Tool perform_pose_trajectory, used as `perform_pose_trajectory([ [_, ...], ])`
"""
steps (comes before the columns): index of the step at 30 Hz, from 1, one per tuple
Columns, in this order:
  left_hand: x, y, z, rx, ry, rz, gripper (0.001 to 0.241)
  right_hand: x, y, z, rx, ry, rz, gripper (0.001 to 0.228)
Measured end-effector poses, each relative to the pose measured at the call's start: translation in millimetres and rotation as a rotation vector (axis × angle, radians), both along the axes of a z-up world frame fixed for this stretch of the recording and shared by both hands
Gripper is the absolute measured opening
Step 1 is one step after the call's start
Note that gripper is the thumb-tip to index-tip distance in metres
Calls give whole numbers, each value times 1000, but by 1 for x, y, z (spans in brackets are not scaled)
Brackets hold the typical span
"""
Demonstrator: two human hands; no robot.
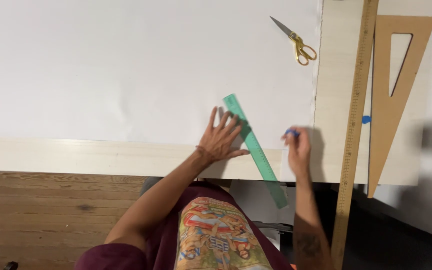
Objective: Marking straight lines on a large sheet of material using a ruler and chalk
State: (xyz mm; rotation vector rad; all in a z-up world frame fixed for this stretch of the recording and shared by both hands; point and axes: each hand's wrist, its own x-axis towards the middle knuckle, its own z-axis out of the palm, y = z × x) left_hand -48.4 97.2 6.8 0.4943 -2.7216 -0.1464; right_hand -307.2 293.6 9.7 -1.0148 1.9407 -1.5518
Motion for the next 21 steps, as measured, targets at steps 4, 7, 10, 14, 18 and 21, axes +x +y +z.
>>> perform_pose_trajectory([
  [4, 72, 2, 3, 67, -7, 145, 101, 77, 38, -10, 105, -45, -19, 16],
  [7, 125, -1, 10, 66, -7, 367, 100, 132, 36, -9, 137, 218, 2, 17],
  [10, 172, -15, -1, 52, 10, 557, 93, 166, 17, -24, 50, 477, 96, 15],
  [14, 231, -48, -8, 27, -17, 717, 90, 197, -38, -12, -67, 563, 293, 13],
  [18, 294, -79, 5, 212, -83, 871, 88, 238, -105, 0, -163, 516, 508, 13],
  [21, 337, -75, 13, 360, -7, 943, 86, 277, -149, -2, -172, 489, 613, 12],
])
